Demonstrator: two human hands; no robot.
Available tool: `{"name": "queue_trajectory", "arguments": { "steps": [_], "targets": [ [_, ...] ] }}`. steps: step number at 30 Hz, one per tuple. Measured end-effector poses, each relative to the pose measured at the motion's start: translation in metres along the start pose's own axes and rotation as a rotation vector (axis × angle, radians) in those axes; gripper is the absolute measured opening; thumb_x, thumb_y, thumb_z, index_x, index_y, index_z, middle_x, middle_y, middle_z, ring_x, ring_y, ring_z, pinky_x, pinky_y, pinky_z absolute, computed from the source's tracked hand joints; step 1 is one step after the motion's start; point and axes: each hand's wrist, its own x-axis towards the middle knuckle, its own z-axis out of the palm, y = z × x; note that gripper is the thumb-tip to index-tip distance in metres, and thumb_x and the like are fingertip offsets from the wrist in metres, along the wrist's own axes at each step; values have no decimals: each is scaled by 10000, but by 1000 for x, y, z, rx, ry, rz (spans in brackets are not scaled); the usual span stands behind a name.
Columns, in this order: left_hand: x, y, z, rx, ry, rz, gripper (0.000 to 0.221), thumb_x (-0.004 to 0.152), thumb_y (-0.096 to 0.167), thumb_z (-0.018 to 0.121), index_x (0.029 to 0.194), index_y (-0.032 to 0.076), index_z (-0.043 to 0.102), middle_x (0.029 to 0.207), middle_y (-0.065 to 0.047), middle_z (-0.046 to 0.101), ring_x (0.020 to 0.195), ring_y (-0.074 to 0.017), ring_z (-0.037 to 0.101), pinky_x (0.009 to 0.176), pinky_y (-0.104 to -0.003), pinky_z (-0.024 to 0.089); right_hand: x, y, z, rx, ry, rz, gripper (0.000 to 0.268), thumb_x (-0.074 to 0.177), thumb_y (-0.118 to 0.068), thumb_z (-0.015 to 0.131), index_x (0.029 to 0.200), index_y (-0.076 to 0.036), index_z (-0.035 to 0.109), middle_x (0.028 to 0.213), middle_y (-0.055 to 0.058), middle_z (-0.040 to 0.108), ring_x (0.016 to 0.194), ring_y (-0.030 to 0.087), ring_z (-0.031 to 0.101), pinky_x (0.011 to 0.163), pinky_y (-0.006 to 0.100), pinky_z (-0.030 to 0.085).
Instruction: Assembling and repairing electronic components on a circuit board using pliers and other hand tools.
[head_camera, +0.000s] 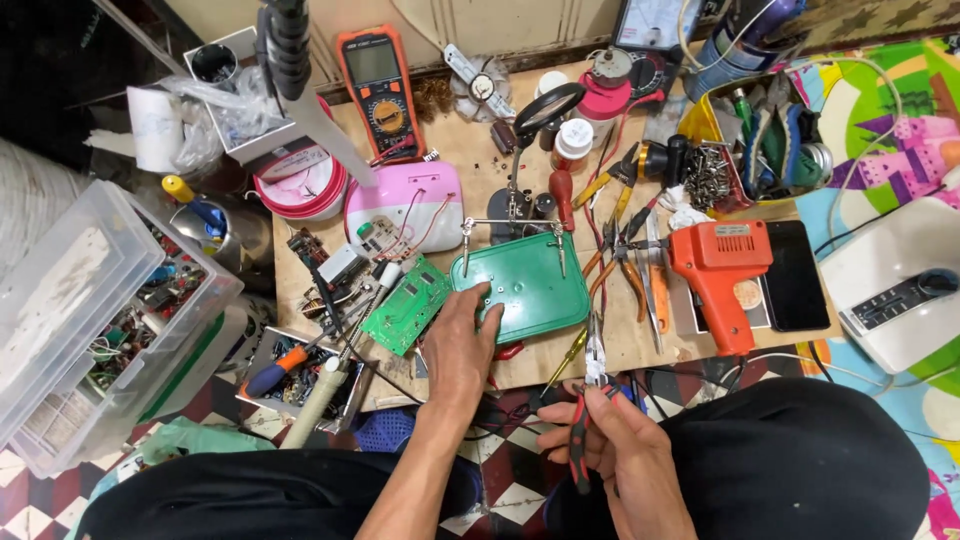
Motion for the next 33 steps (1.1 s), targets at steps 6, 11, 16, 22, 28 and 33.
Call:
{"name": "queue_trajectory", "arguments": {
  "steps": [6,11,16,22,28,33],
  "targets": [
    [26,-7,18,152,-60,82,198,949,198,796,1122,104,813,1028,-57,750,817,-291,728,764,-431,579,-1,1,-5,21,-10,-9,461,1123,-190,536,1376,162,691,1085,392,851,792,407,741,669,433,546],
    [31,8,5,46,-44,52,120,962,175,782,1042,95,823,992,-43,772,808,-267,724,767,-399,583,0,4,-10,42,-38,-23,464,1110,-177,543,1383,168,691,1087,394,847,806,413,746,685,453,562],
    [16,52,-36,-982,-185,-575,307,968,122,791,1210,-66,806,1046,-162,826,885,-218,779,857,-308,656,7,15,-22,-53,-186,-41,496,1066,-240,586,1355,127,754,947,405,880,650,370,732,540,374,502],
    [-22,54,-49,-1672,-322,-644,346,1048,80,704,1351,-87,697,1145,-220,786,1011,-243,771,935,-348,666,6,15,-31,-79,-407,-199,496,1054,-162,588,1385,183,720,939,345,849,788,412,821,689,474,637],
    [-29,54,-56,-1716,-369,-612,305,1059,83,710,1322,-73,715,1141,-209,801,979,-206,770,923,-331,648,-1,4,-31,-165,-478,-212,512,1029,-180,599,1430,126,689,1144,348,923,918,438,887,773,507,682],
    [-29,59,-68,-1602,-420,-583,299,1038,68,719,1288,-95,738,1160,-237,784,1006,-240,745,965,-356,621,2,8,-40,-205,-520,-233,460,1039,-148,591,1391,121,716,1187,365,924,1022,407,880,816,490,677]
  ]
}}
